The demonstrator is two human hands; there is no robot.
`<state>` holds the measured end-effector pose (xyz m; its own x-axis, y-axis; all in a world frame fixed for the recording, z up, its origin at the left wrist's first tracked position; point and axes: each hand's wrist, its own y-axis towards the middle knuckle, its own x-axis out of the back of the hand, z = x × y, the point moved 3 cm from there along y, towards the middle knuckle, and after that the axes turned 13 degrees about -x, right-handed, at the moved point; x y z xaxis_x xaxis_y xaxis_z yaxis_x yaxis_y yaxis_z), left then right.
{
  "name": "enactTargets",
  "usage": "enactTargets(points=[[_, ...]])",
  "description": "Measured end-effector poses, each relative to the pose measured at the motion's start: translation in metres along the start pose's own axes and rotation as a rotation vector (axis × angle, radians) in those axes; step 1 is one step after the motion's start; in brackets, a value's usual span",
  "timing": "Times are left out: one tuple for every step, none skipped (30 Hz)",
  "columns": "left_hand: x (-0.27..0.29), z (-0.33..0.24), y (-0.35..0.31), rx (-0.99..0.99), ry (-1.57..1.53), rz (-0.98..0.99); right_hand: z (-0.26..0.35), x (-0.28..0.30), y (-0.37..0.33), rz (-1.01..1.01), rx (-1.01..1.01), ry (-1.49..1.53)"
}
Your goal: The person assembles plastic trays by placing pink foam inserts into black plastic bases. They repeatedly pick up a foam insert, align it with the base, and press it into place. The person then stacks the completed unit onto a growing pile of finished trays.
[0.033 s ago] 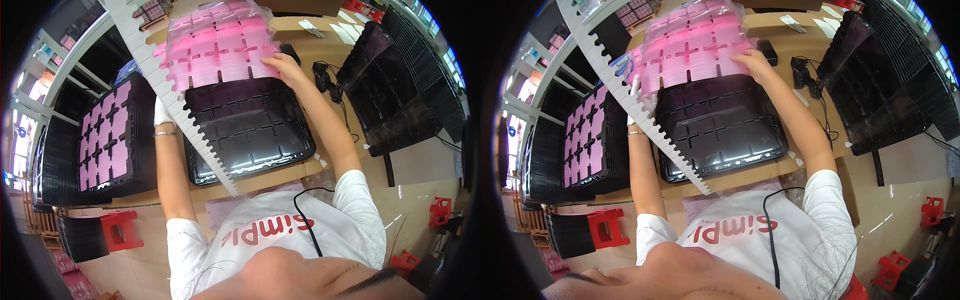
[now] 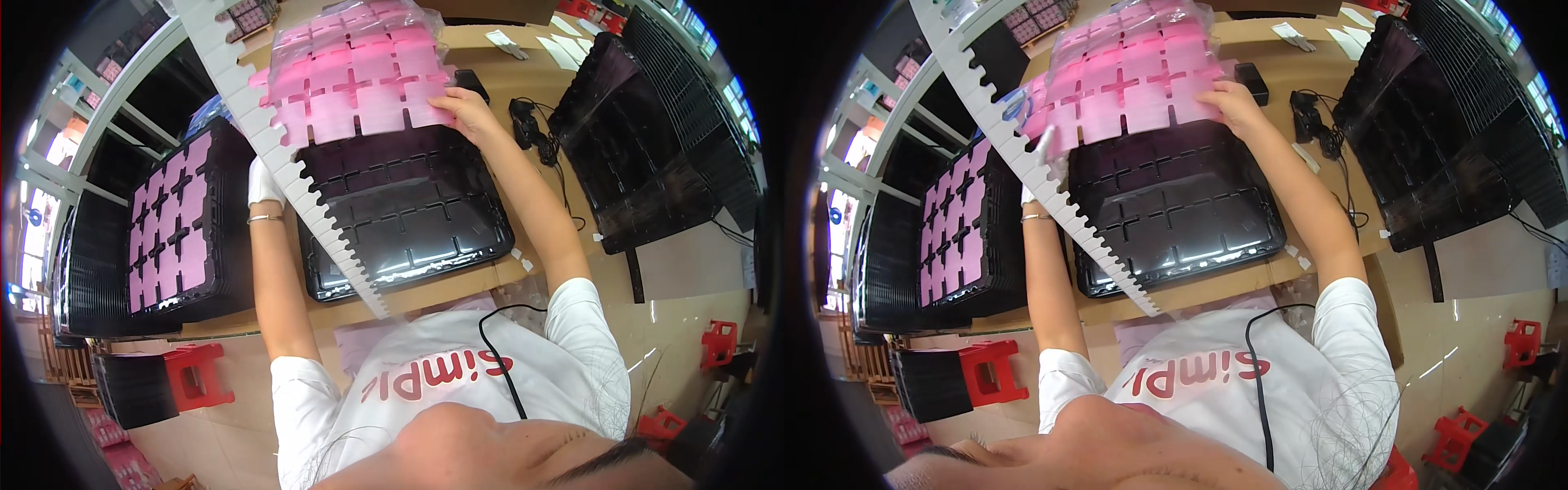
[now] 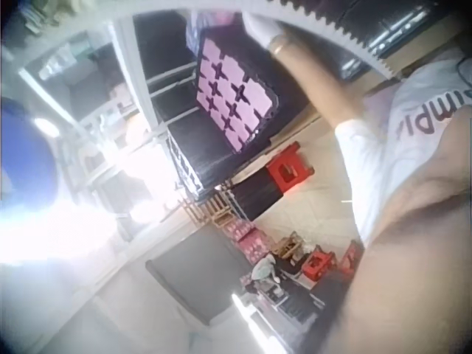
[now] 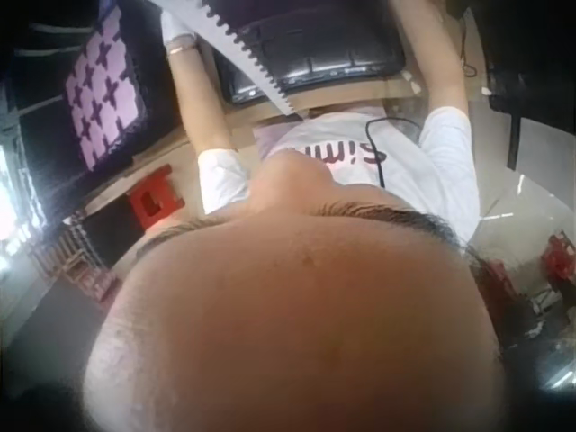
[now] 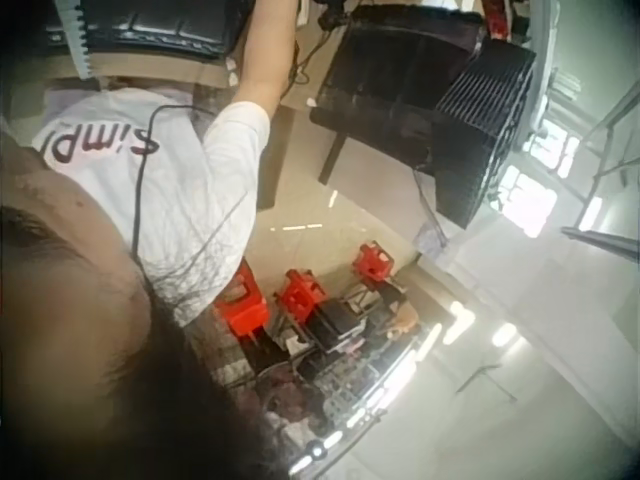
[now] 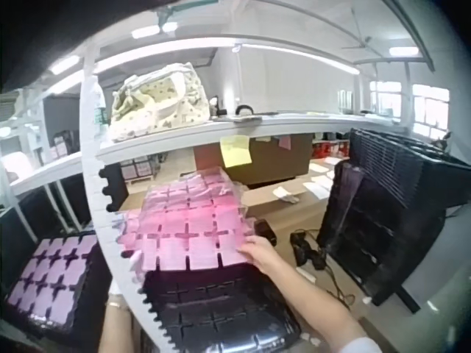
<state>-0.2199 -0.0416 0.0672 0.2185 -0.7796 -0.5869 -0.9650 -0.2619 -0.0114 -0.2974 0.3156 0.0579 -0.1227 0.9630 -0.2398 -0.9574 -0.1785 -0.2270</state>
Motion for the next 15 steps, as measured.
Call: enactTargets(points=[[-0.004, -0.003, -0.005, -0.050, 0.166, 0.024, -0.004, 0.006, -0.009, -0.050, 0.011, -0.032], [-0.003, -0.003, -0.010, -0.099, 0.320, 0.044, -0.006, 0.011, -0.019, -0.098, 0.022, -0.064], [0.002, -0.003, -0.019, -0.136, 0.463, 0.054, -0.010, 0.015, -0.031, -0.092, 0.058, -0.069], [0.013, 0.000, -0.023, -0.113, 0.530, 0.040, -0.014, 0.017, -0.046, -0.093, 0.064, -0.081], [0.025, 0.005, -0.039, -0.155, 0.737, 0.057, -0.018, 0.018, -0.065, -0.093, 0.071, -0.093], [0.017, 0.005, -0.062, -0.192, 0.939, 0.074, -0.023, 0.022, -0.084, -0.105, 0.085, -0.108], [0.011, -0.001, -0.084, -0.144, 1.085, 0.073, -0.031, 0.024, -0.103, -0.119, 0.088, -0.112], [0.007, -0.004, -0.106, -0.096, 1.234, 0.069, -0.039, 0.025, -0.122, -0.129, 0.092, -0.113], [0.005, -0.005, -0.126, -0.107, 1.302, 0.068, -0.046, 0.026, -0.140, -0.114, 0.086, -0.139], [0.002, -0.003, -0.140, -0.120, 1.368, 0.080, -0.056, 0.031, -0.154, -0.131, 0.076, -0.168], [0.001, -0.001, -0.153, -0.058, 1.417, 0.079, -0.068, 0.036, -0.166, -0.149, 0.066, -0.197], [0.010, 0.005, -0.165, -0.001, 1.445, 0.038, -0.078, 0.038, -0.174, -0.154, 0.058, -0.223], [0.015, 0.008, -0.173, 0.014, 1.533, 0.023, -0.085, 0.041, -0.179, -0.188, 0.082, -0.306], [0.017, 0.010, -0.180, 0.029, 1.620, 0.007, -0.091, 0.043, -0.184, -0.222, 0.105, -0.390], [0.009, 0.008, -0.187, 0.008, 1.638, -0.054, -0.093, 0.046, -0.188, -0.259, 0.131, -0.479]])
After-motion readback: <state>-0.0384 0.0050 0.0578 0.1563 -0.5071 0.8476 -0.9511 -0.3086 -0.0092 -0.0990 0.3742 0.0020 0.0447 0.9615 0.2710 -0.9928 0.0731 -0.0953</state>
